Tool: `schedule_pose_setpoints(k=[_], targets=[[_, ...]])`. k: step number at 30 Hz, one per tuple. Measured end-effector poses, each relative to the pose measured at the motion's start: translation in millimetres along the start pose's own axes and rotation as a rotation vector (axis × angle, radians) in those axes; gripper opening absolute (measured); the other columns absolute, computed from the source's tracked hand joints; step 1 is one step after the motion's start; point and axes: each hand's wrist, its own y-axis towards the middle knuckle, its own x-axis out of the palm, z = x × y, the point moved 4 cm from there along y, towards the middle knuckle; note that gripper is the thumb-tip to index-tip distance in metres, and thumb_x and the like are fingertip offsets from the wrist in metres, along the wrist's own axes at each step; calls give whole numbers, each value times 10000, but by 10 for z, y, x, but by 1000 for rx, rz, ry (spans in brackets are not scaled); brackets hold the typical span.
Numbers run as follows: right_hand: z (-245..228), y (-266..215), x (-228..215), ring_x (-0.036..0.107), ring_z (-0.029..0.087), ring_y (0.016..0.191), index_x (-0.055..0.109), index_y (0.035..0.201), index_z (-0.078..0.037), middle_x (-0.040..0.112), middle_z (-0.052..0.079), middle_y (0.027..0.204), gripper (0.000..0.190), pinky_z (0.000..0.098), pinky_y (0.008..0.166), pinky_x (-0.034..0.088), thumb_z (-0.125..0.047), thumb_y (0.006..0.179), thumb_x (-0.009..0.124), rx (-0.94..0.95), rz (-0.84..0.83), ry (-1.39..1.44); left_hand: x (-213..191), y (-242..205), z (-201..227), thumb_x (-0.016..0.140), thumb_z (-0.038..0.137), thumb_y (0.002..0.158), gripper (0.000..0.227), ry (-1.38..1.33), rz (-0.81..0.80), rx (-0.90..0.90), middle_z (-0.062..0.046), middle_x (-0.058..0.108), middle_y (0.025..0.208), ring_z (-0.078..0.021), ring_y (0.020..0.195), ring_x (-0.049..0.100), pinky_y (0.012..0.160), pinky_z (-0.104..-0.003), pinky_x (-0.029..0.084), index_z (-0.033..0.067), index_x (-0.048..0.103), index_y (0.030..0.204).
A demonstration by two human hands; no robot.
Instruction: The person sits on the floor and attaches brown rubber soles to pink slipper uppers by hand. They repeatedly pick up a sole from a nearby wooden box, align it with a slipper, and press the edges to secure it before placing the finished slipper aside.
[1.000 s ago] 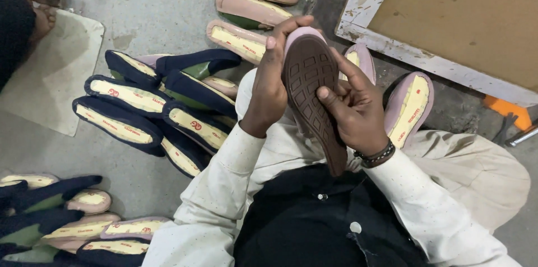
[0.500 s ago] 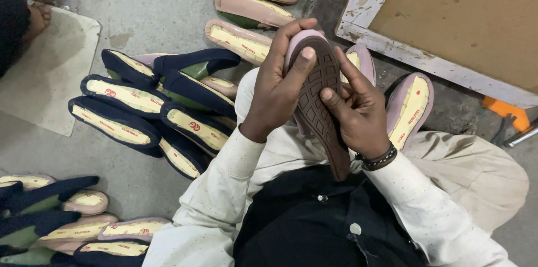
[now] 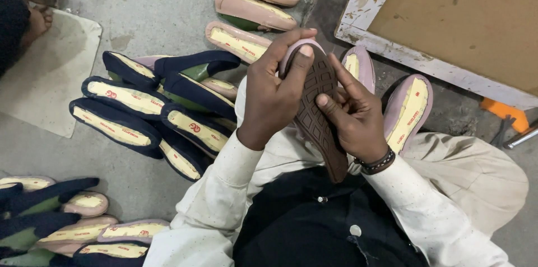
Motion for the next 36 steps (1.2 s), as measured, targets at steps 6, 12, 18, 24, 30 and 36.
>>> schedule_pose_setpoints(k=[6,12,18,24,30,36], targets=[[-31,-38,-5,550,36,754,461,1567,-67,725,94,880,616,196,592,478,2,995,677,30,1,20,-143,29,112,747,133,968,274,124,-77,37,-175,786,971,-154,1020,699,872,-365,619,109,731,1240],[-94,-68,30,544,46,628,476,1540,-35,627,51,754,678,166,546,444,43,916,732,56,-46,1,-256,42,4,826,60,871,272,-26,-62,-78,-167,783,913,-84,924,655,794,-331,621,63,765,1136],[-431,-89,-193,674,149,569,582,1418,2,733,128,765,772,257,532,591,117,702,845,326,-88,-33,-802,-305,188,715,131,972,304,190,231,-162,-263,734,1058,-237,907,726,763,-375,631,-35,658,1220],[-364,-49,-613,710,172,864,519,1380,7,723,145,1052,549,325,722,668,41,889,762,380,140,-123,-879,-1086,211,774,207,780,353,411,75,-960,-60,758,1252,-177,1007,707,762,-322,611,152,477,961],[-361,-110,-562,699,223,1038,591,1345,121,694,209,1145,491,327,951,638,85,897,788,246,30,-237,-589,-1601,-58,810,274,812,940,300,-341,-577,-162,291,1616,-289,1490,398,1194,-473,414,104,288,1575],[-275,-183,-509,695,198,946,647,1302,104,714,192,1113,443,279,863,624,56,906,840,174,26,-317,-436,-1818,-276,713,-3,878,886,-246,-272,-775,-72,293,1676,-165,1420,417,1177,-335,356,83,234,1618]])
